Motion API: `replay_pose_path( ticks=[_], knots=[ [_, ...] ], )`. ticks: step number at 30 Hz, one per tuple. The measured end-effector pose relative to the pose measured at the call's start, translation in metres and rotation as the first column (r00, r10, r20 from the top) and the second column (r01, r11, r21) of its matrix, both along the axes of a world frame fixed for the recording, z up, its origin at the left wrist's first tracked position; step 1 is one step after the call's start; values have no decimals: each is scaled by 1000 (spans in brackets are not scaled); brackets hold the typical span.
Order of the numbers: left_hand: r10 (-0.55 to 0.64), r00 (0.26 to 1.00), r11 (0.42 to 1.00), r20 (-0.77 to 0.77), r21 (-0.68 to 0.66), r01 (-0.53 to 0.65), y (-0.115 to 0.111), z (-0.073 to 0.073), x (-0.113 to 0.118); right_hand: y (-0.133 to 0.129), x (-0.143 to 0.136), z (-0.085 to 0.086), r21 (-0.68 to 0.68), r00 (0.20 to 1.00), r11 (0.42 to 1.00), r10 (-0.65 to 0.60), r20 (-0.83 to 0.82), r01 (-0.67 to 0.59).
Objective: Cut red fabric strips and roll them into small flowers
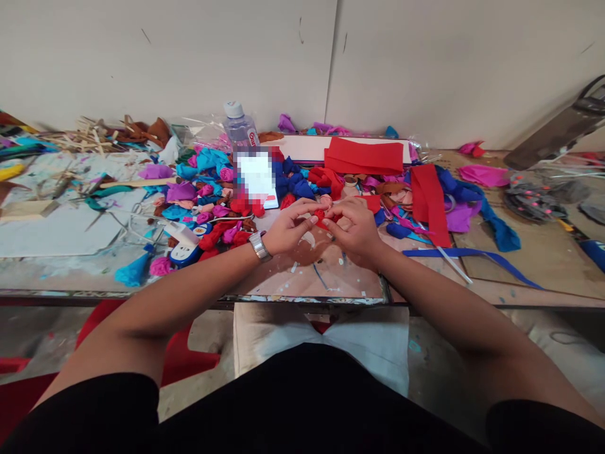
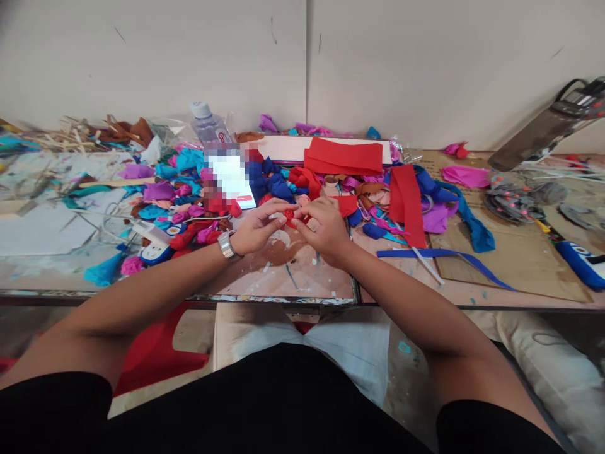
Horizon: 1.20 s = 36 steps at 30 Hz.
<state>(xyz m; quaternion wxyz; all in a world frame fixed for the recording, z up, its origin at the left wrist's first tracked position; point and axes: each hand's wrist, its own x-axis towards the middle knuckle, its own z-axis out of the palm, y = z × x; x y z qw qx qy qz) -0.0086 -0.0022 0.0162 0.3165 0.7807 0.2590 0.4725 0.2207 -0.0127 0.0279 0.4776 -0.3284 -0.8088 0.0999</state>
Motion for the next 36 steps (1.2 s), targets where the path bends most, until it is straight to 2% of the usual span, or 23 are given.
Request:
replay_pose_path(
  ticks=[4,11,17,22,28,36],
  knots=[
    [-5,1000,1000,7,-17,6,-1,0,1,0,0,-1,-4,1000,1000,-1,18,1],
    [28,987,981,156,-193,3,0,-7,6,2,0,0,-6,1000,1000,10,16,-10],
    [36,992,987,123,-158,-16,0,-3,4,2,0,0,-41,999,998,-40,-10,39],
    [37,997,993,75,-118,-28,0,1,2,0,-1,1,-60,999,998,-22,-23,21],
    [21,995,977,98,-213,0,-3,-1,3,2,0,0,-56,1000,998,-28,-8,28],
    [9,991,969,133,-247,25,-1,0,3,2,0,1,-30,1000,999,14,-6,-14]
  ],
)
